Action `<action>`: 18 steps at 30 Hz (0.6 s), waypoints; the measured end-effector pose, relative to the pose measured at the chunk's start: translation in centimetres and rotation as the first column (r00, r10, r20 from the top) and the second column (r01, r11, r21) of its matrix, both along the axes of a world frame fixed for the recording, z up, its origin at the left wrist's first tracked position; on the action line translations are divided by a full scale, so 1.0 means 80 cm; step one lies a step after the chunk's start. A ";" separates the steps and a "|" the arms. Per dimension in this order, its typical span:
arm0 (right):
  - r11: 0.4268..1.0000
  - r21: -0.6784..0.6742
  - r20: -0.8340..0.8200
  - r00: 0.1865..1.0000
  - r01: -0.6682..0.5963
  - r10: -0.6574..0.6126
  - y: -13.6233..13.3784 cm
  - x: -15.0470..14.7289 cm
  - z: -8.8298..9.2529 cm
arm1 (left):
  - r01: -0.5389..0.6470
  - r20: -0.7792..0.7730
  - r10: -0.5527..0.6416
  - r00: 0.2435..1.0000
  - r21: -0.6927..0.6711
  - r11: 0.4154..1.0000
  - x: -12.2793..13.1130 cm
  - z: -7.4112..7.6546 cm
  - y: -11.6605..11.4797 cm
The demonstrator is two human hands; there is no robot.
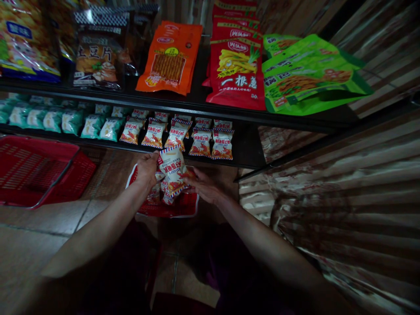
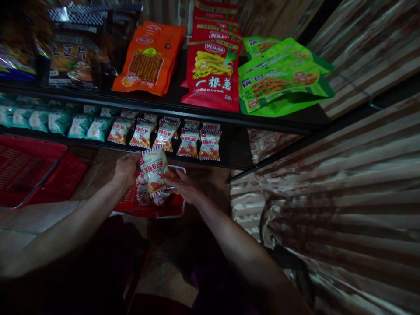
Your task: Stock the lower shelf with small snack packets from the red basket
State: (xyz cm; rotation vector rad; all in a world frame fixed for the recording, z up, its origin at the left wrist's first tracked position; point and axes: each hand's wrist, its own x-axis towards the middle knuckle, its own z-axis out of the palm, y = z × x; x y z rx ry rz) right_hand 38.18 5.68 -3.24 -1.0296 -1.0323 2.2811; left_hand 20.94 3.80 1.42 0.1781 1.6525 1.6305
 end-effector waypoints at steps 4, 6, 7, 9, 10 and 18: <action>0.998 -0.022 0.050 0.997 0.061 -0.059 -0.002 -0.004 -0.002 | -0.016 0.023 0.016 1.000 -0.005 1.000 -0.004 0.000 0.002; 0.998 -0.021 0.056 0.997 0.062 -0.061 -0.002 -0.005 -0.005 | -0.028 0.025 0.028 0.999 0.001 1.000 -0.005 0.000 0.002; 0.998 -0.016 0.057 0.996 0.062 -0.061 -0.001 -0.005 -0.006 | -0.036 0.028 0.036 0.999 0.004 0.999 -0.006 0.001 0.002; 0.998 -0.002 0.062 0.996 0.064 -0.064 -0.001 -0.005 -0.007 | -0.052 0.037 0.052 0.998 -0.001 0.999 -0.007 0.002 0.003; 0.998 0.007 0.060 0.996 0.061 -0.062 0.000 -0.005 -0.006 | -0.065 0.040 0.065 0.997 -0.004 0.998 -0.008 0.002 0.003; 0.992 0.097 0.083 0.993 0.081 -0.090 -0.005 -0.005 -0.002 | -0.044 0.073 0.039 0.997 0.061 0.997 -0.013 -0.005 0.002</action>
